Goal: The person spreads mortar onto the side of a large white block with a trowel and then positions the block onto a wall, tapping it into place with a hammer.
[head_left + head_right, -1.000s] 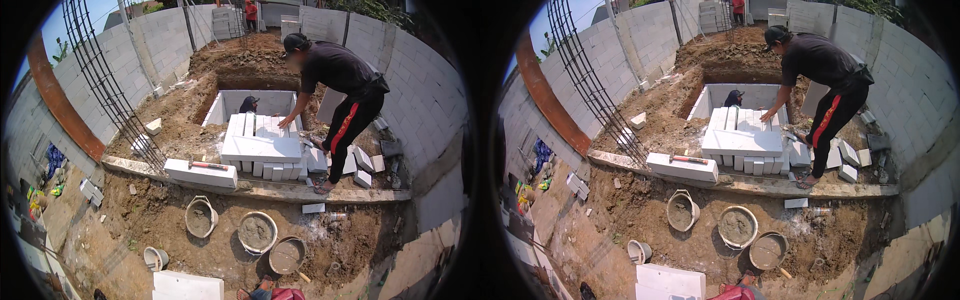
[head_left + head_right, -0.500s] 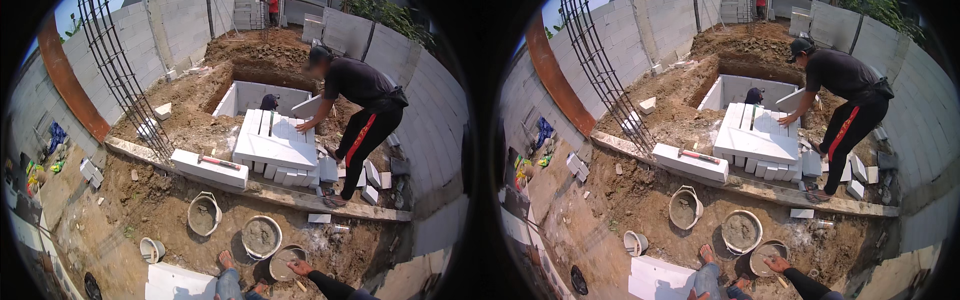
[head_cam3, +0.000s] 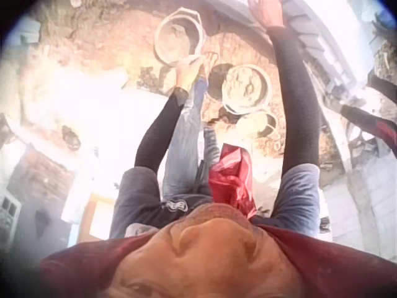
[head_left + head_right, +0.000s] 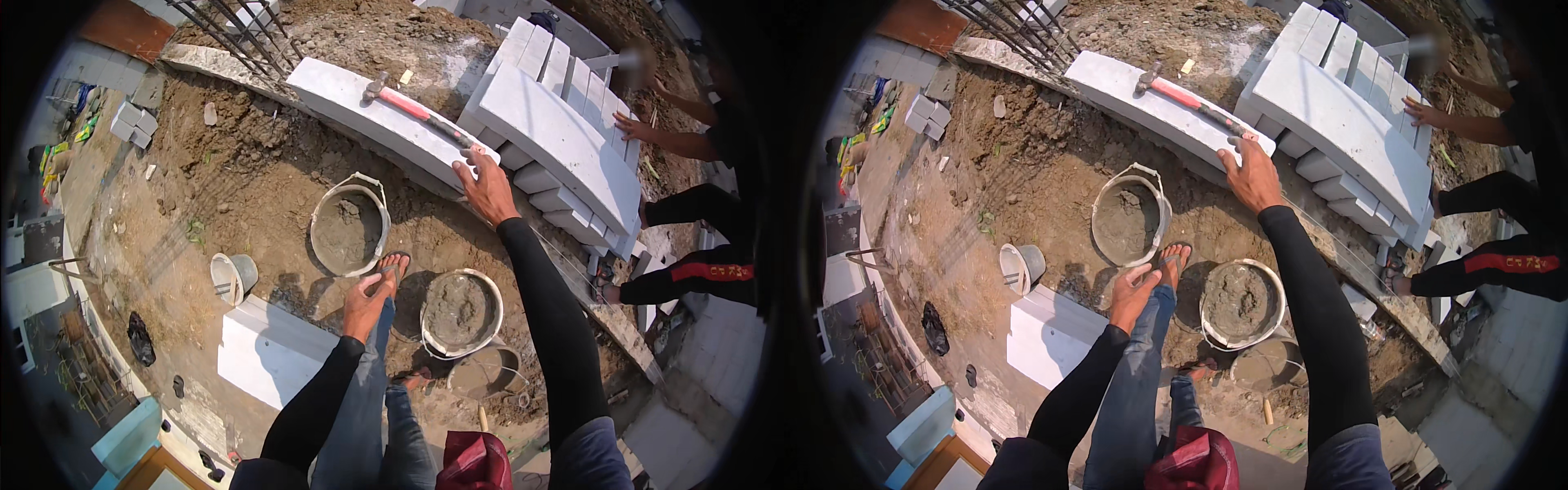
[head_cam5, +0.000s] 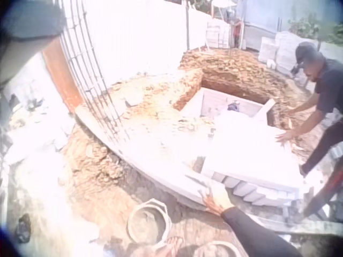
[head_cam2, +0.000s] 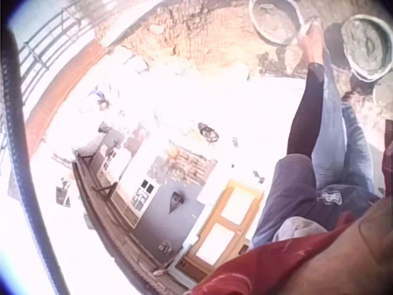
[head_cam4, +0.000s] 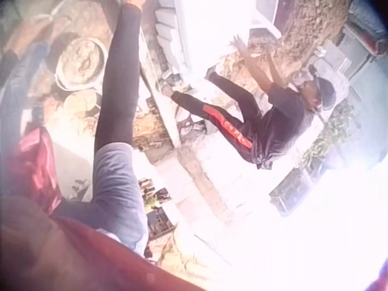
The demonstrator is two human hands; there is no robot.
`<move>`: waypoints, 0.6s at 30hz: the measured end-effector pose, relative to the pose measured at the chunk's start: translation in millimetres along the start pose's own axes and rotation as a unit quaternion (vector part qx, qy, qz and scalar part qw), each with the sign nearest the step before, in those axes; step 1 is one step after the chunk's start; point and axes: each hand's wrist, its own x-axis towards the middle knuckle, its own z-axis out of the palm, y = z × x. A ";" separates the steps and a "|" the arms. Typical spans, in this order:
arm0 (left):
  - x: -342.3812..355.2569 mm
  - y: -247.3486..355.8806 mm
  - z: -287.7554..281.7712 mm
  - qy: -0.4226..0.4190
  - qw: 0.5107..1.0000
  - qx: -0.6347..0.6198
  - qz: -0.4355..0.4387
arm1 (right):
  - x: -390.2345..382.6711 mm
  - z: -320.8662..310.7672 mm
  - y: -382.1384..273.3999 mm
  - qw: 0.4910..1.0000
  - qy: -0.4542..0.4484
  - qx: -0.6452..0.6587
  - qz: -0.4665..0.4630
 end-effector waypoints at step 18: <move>211.6 157.1 107.6 0.140 0.925 -0.354 -0.015 | 95.7 -1.8 43.4 0.989 -0.100 -0.053 -0.098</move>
